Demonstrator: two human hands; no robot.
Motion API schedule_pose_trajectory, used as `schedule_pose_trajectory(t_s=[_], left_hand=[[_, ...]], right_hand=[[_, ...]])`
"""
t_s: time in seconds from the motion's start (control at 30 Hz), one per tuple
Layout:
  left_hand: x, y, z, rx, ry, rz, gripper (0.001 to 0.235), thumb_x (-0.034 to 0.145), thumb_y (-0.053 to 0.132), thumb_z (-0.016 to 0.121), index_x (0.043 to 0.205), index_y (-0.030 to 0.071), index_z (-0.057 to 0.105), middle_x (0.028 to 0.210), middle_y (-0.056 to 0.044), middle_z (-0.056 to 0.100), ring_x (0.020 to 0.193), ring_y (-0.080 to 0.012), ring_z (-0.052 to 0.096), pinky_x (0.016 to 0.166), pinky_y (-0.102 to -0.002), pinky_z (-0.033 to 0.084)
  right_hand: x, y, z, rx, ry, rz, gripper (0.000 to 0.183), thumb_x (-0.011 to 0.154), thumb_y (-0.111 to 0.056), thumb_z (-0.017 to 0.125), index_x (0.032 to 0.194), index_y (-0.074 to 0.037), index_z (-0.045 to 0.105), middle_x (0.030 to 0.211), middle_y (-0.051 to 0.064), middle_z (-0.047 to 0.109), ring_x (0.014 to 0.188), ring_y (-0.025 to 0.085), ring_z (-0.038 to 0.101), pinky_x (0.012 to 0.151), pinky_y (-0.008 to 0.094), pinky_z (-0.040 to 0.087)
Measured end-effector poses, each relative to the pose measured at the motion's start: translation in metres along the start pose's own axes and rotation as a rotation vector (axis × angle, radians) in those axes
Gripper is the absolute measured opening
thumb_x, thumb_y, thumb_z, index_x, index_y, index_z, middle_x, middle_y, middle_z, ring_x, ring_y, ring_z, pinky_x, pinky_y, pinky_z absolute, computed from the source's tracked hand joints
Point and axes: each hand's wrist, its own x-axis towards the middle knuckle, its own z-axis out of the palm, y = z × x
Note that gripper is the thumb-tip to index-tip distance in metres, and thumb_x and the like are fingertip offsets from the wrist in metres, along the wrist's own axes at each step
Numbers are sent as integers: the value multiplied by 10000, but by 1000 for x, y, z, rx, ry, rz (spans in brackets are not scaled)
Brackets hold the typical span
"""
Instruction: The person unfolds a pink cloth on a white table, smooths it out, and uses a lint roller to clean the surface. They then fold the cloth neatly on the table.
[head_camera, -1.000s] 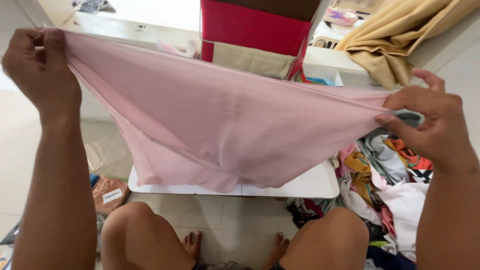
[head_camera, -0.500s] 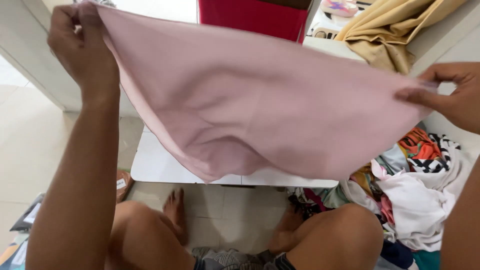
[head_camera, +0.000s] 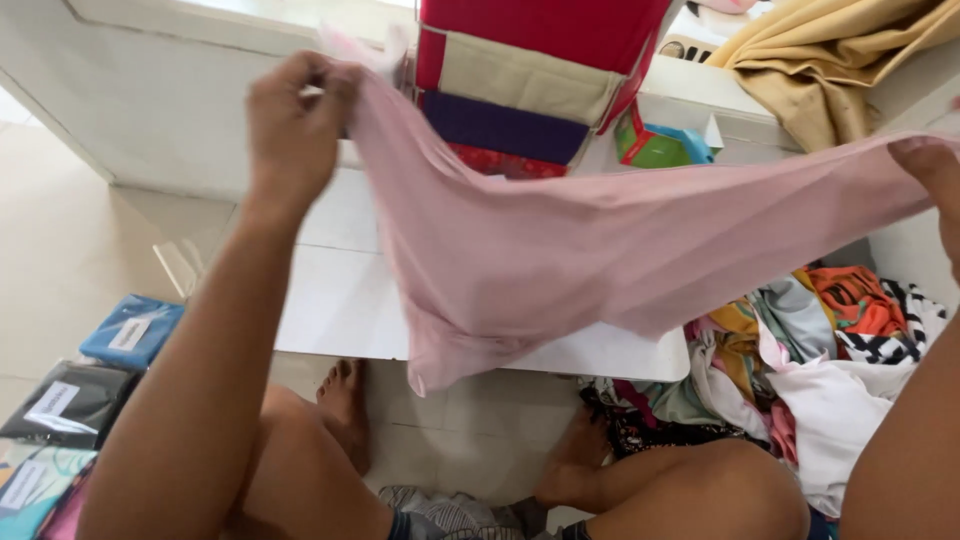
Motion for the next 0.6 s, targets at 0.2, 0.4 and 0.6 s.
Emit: schedule_pose_trajectory(t_s=[0.2, 0.4, 0.6], left_hand=[[-47, 92, 68, -117, -424, 221, 54, 945, 34, 703, 932, 84, 718, 902, -47, 756, 794, -148, 694, 673, -261, 540], [-67, 99, 110, -81, -470, 393, 197, 1015, 232, 519, 946, 88, 635, 930, -82, 703, 776, -289, 657, 684, -436, 461], [-29, 57, 81, -8, -78, 290, 106, 1010, 175, 622, 917, 124, 624, 757, -2, 587, 682, -136, 516, 637, -309, 389]], right_hand=[[237, -399, 185, -50, 41, 420, 897, 671, -613, 699, 1423, -155, 526, 691, -37, 492, 557, 68, 424, 517, 241, 348], [247, -341, 276, -7, -192, 149, 191, 847, -300, 882, 958, -207, 759, 738, -33, 674, 652, 88, 557, 608, 300, 420], [264, -362, 228, 12, -269, 519, 800, 795, -304, 826, 1523, -171, 524, 821, 34, 565, 653, 137, 484, 598, 274, 388]])
